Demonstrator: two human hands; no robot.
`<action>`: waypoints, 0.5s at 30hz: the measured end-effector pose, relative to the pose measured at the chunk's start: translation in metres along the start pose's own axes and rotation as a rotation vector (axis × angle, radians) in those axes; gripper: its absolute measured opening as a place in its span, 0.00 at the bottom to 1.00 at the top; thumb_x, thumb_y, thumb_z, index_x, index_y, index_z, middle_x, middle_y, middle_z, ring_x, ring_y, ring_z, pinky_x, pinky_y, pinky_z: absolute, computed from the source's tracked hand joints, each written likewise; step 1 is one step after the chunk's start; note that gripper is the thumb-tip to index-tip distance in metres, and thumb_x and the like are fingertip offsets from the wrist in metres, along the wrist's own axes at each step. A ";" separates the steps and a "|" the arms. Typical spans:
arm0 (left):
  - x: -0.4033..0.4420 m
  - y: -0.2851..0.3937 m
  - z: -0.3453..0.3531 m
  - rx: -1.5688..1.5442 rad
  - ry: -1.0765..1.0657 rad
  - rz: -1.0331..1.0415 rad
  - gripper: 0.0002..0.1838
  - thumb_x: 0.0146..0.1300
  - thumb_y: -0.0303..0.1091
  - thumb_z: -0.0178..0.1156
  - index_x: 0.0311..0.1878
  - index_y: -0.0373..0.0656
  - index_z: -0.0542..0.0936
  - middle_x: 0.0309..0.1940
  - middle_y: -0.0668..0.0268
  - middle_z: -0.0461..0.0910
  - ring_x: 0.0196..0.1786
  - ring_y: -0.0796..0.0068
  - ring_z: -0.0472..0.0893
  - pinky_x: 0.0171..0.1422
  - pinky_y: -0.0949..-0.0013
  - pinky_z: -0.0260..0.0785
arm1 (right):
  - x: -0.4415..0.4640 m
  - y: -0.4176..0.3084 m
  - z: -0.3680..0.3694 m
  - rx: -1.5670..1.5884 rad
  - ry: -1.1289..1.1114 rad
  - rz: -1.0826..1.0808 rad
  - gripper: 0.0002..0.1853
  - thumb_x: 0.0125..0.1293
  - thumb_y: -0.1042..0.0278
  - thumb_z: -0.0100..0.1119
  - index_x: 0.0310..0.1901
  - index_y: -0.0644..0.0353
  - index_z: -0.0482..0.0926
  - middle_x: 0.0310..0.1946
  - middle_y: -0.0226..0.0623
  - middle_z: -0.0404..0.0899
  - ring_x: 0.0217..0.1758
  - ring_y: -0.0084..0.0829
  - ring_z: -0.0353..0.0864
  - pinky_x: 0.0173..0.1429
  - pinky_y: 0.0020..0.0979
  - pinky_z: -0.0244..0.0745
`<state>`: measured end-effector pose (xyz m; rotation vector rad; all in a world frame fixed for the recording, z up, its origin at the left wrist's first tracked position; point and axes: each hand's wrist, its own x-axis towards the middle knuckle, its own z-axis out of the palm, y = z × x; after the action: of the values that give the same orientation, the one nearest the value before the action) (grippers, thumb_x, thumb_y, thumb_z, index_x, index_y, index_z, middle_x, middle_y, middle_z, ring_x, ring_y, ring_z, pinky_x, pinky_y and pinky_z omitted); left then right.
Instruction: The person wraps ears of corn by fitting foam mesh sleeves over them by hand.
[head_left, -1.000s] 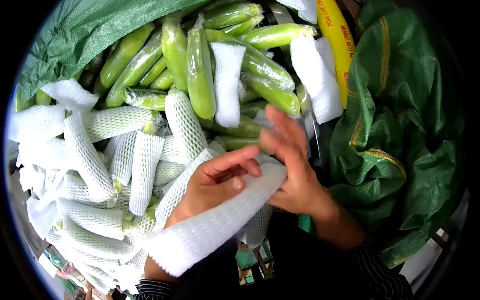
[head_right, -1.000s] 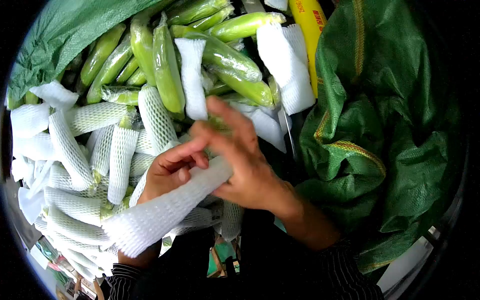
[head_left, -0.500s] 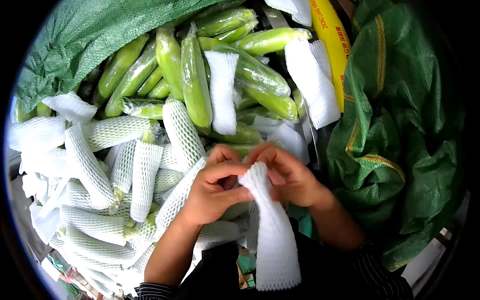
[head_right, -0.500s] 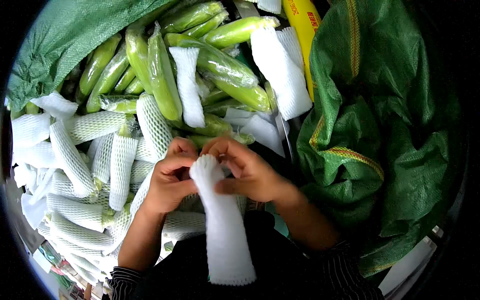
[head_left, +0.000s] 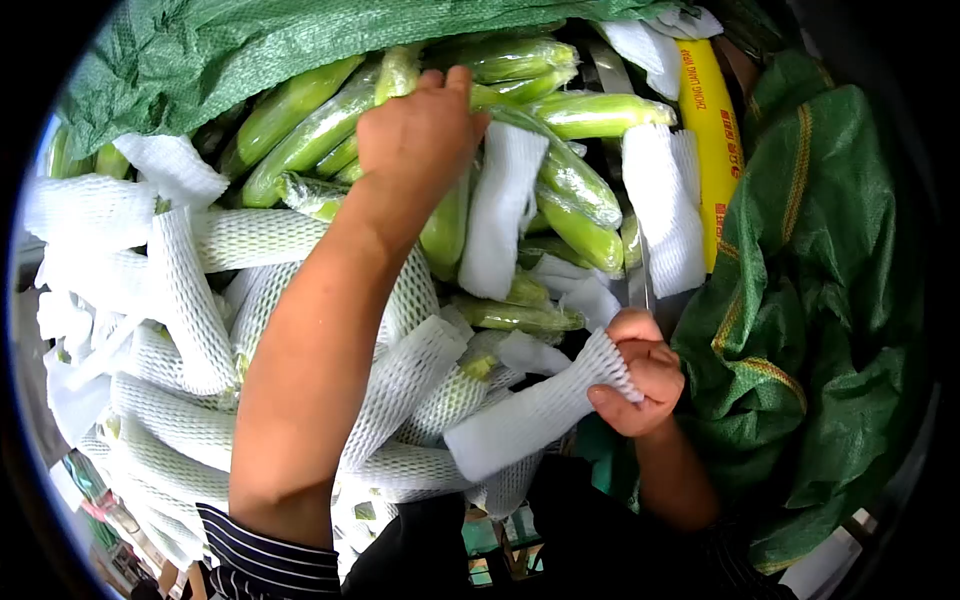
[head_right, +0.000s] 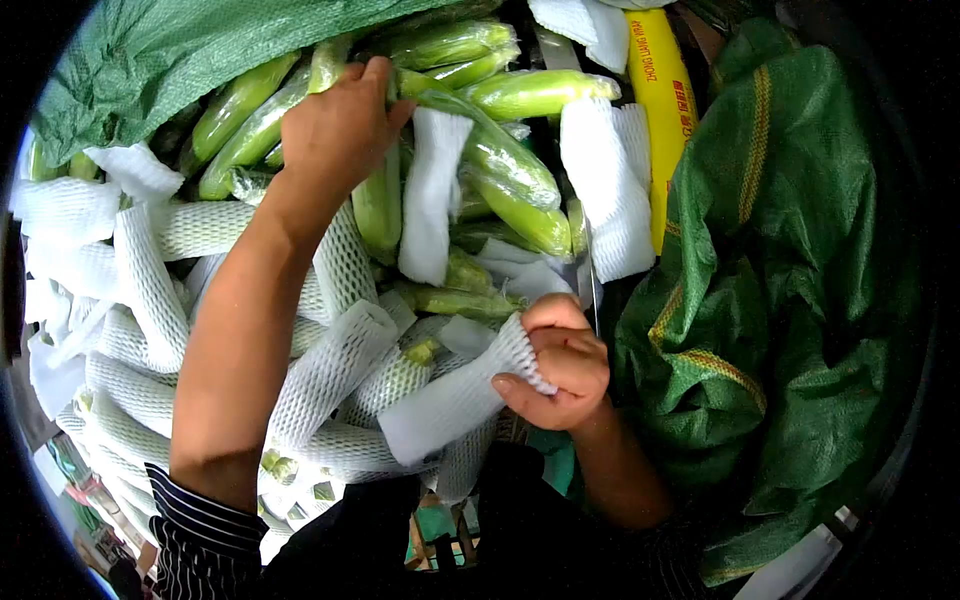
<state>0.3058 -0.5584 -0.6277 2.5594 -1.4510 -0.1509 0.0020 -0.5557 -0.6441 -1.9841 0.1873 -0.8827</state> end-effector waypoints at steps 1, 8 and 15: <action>-0.001 0.003 -0.002 0.007 -0.070 0.006 0.22 0.67 0.49 0.64 0.60 0.51 0.78 0.51 0.56 0.84 0.48 0.48 0.85 0.49 0.49 0.78 | -0.002 0.001 0.001 0.042 0.030 0.006 0.20 0.50 0.73 0.75 0.19 0.59 0.66 0.22 0.38 0.73 0.32 0.40 0.76 0.37 0.40 0.69; -0.142 0.006 0.004 -0.439 0.053 0.708 0.21 0.55 0.29 0.67 0.54 0.50 0.83 0.44 0.64 0.81 0.40 0.63 0.84 0.38 0.62 0.79 | -0.005 -0.032 -0.001 1.266 0.488 0.729 0.12 0.62 0.73 0.62 0.46 0.64 0.77 0.44 0.49 0.86 0.42 0.37 0.87 0.43 0.37 0.85; -0.185 0.045 -0.065 -0.614 0.152 0.748 0.16 0.51 0.32 0.71 0.45 0.49 0.89 0.45 0.64 0.80 0.34 0.71 0.83 0.29 0.69 0.76 | -0.024 -0.039 -0.009 2.177 0.340 0.628 0.16 0.76 0.48 0.49 0.55 0.45 0.77 0.41 0.32 0.79 0.39 0.25 0.77 0.38 0.31 0.73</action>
<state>0.1850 -0.4150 -0.5553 1.4241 -1.8282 -0.2313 -0.0298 -0.5290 -0.6224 0.2734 -0.0310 -0.4195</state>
